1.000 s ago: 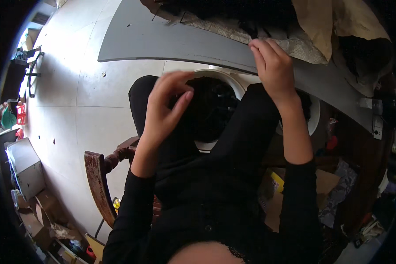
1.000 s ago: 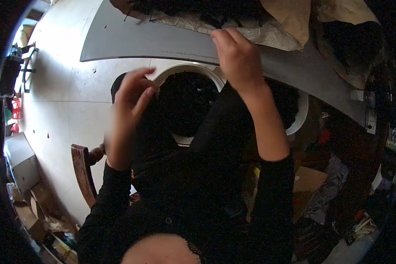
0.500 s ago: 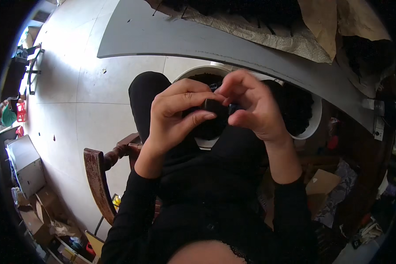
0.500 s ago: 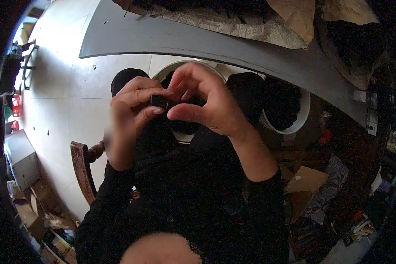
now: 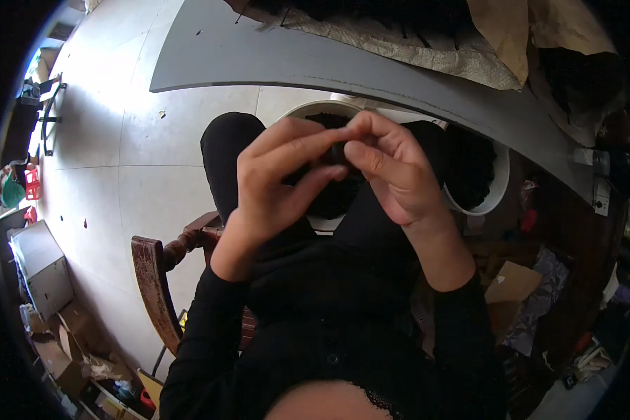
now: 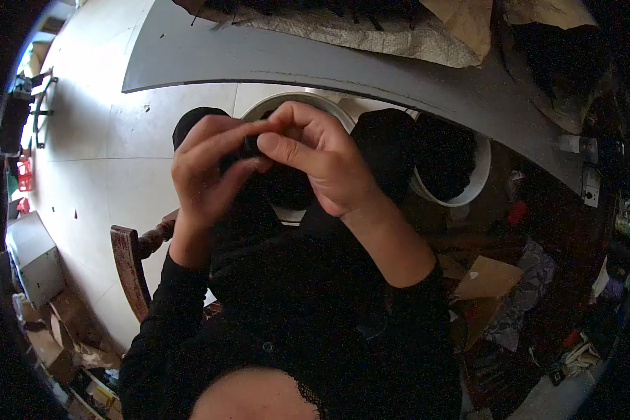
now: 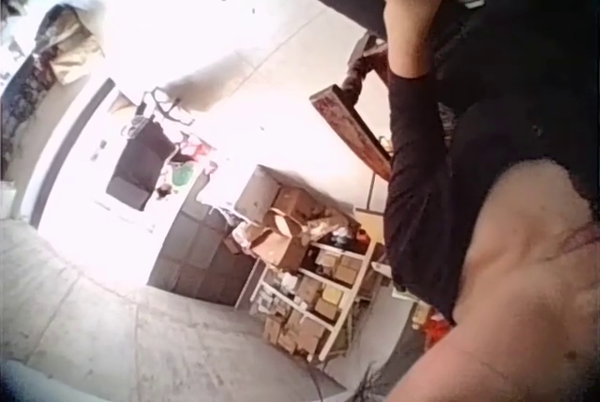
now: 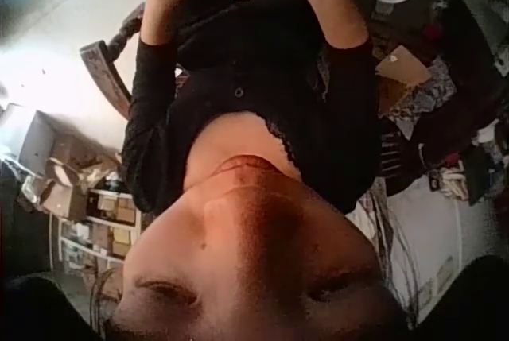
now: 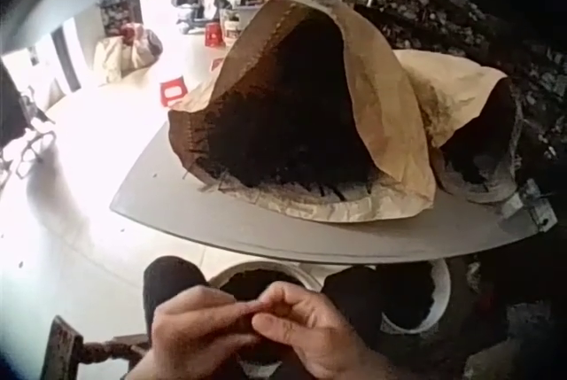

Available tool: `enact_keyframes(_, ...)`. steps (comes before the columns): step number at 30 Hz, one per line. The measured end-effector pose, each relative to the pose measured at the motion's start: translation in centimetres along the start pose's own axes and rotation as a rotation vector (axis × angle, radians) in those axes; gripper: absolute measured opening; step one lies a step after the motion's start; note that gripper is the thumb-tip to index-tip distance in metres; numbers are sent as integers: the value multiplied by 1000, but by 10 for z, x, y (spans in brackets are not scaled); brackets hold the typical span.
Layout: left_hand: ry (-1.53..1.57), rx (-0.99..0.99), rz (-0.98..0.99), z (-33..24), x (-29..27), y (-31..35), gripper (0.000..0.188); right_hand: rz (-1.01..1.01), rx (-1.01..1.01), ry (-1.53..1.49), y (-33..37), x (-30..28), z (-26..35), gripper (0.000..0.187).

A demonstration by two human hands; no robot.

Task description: Inspecting small black plastic parts taken from a bag and placing them into a collection bucket.

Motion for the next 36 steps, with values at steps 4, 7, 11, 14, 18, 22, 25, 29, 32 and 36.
enact_keyframes(4, 199, 102, 54, 2, -1, 0, 33, 82, 221, -80, 3, 11, -4, 29)
enact_keyframes(7, 162, 67, -53, 5, -9, 7, 32, 82, 149, -53, 9, 15, -11, 55)
enact_keyframes(11, 52, 81, 5, -4, -4, 7, 32, -33, 57, 34, 16, 8, -18, 49)
enact_keyframes(14, 41, 80, 36, -4, -2, 8, 34, -162, -113, 323, 18, 0, -16, 32)
enact_keyframes(18, 135, 46, 131, 1, -2, 14, 36, 41, 11, 341, 26, 13, -13, 37)
enact_keyframes(22, 147, -9, 156, 3, -2, 16, 37, -22, 83, 297, 27, 11, -17, 39)
enact_keyframes(25, 156, -17, 153, 5, -3, 17, 37, -3, 122, 289, 27, 12, -18, 39)
enact_keyframes(29, 139, 5, 160, 5, -2, 18, 36, -27, 138, 283, 27, 11, -21, 38)
enact_keyframes(32, 175, 51, 185, 2, -2, 17, 31, 38, 180, 313, 27, 13, -20, 35)
enact_keyframes(36, 308, 171, 374, -4, -1, 24, 23, 394, 524, 363, 34, 25, -29, 31)
Point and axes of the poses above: each hand's wrist, its own y-axis away from the middle knuckle, its own x-axis out of the palm, z = x × y, the point moved 7 cm from there along -y, towards the middle knuckle, and after that the axes turned 1 degree about x, right-handed, at the moved point
